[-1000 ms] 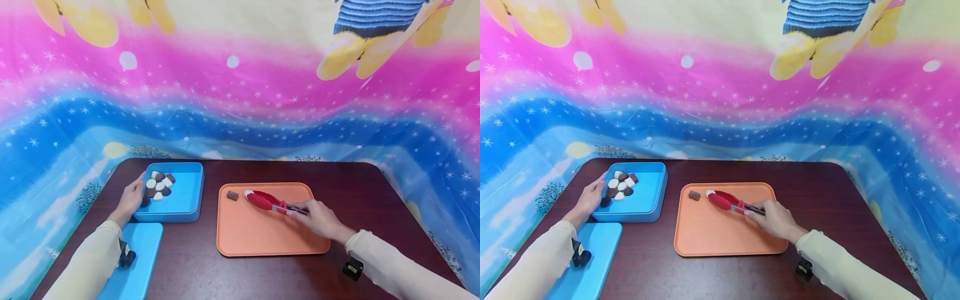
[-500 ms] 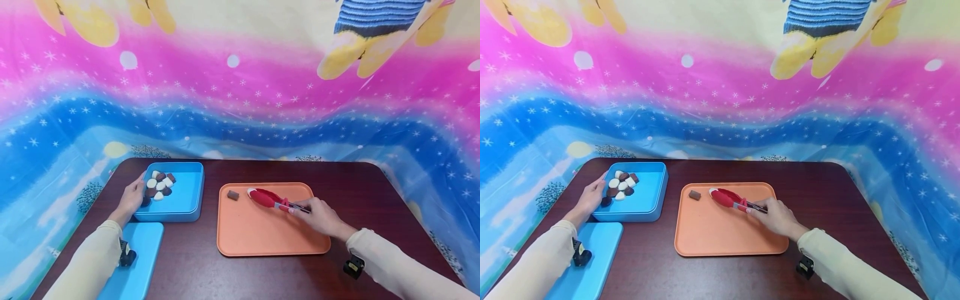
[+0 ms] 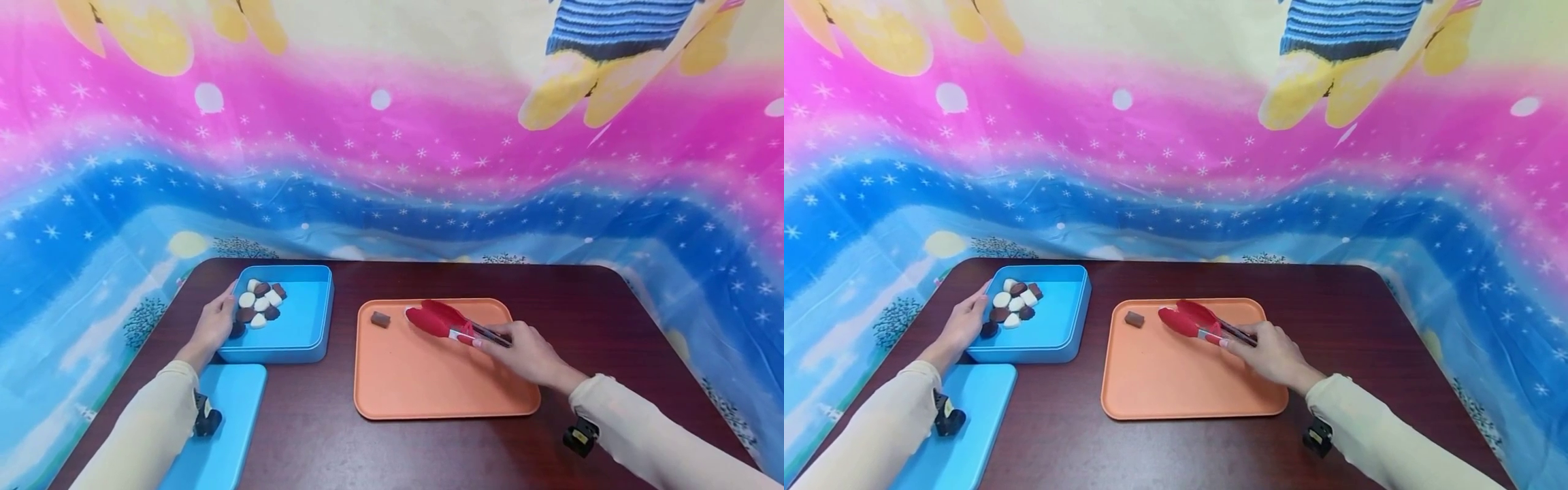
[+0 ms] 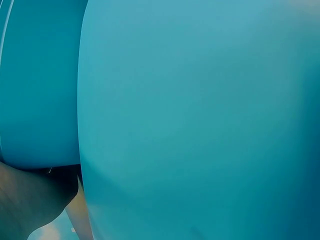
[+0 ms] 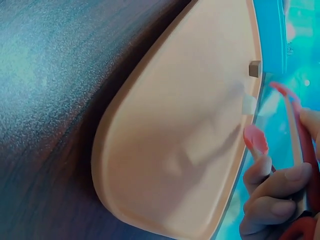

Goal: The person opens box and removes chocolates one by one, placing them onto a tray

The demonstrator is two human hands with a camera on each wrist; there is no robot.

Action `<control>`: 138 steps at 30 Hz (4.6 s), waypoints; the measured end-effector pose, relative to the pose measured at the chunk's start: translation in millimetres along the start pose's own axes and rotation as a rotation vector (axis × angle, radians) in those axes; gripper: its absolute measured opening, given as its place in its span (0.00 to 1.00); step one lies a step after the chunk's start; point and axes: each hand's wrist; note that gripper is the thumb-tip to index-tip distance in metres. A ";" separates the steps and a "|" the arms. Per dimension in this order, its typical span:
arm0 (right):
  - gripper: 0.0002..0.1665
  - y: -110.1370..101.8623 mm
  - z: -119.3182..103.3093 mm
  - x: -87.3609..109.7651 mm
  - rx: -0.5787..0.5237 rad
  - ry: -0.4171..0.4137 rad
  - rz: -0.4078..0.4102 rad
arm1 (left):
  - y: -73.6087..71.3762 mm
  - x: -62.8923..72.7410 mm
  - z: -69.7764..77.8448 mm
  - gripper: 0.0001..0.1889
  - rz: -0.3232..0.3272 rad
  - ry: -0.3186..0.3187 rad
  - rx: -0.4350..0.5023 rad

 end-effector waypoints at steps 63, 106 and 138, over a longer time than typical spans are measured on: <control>0.44 22.5 -67.7 -30.4 -0.106 -0.091 0.107 | 0.2 -3.5 0.5 0.30 0.012 -0.009 -0.004; 0.37 79.5 -151.5 -77.3 -0.013 -0.218 0.023 | 1.3 -0.1 -3.4 0.30 0.011 -0.015 -0.021; 0.48 108.6 -208.9 -103.3 0.734 -0.393 0.131 | 1.5 -0.6 -1.1 0.31 0.012 -0.016 0.035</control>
Point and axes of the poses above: each hand's wrist, its own x-axis away from the middle knuckle, its own y-axis out of the palm, z = x × y, and after that the axes turned 11 degrees about -z, right-handed
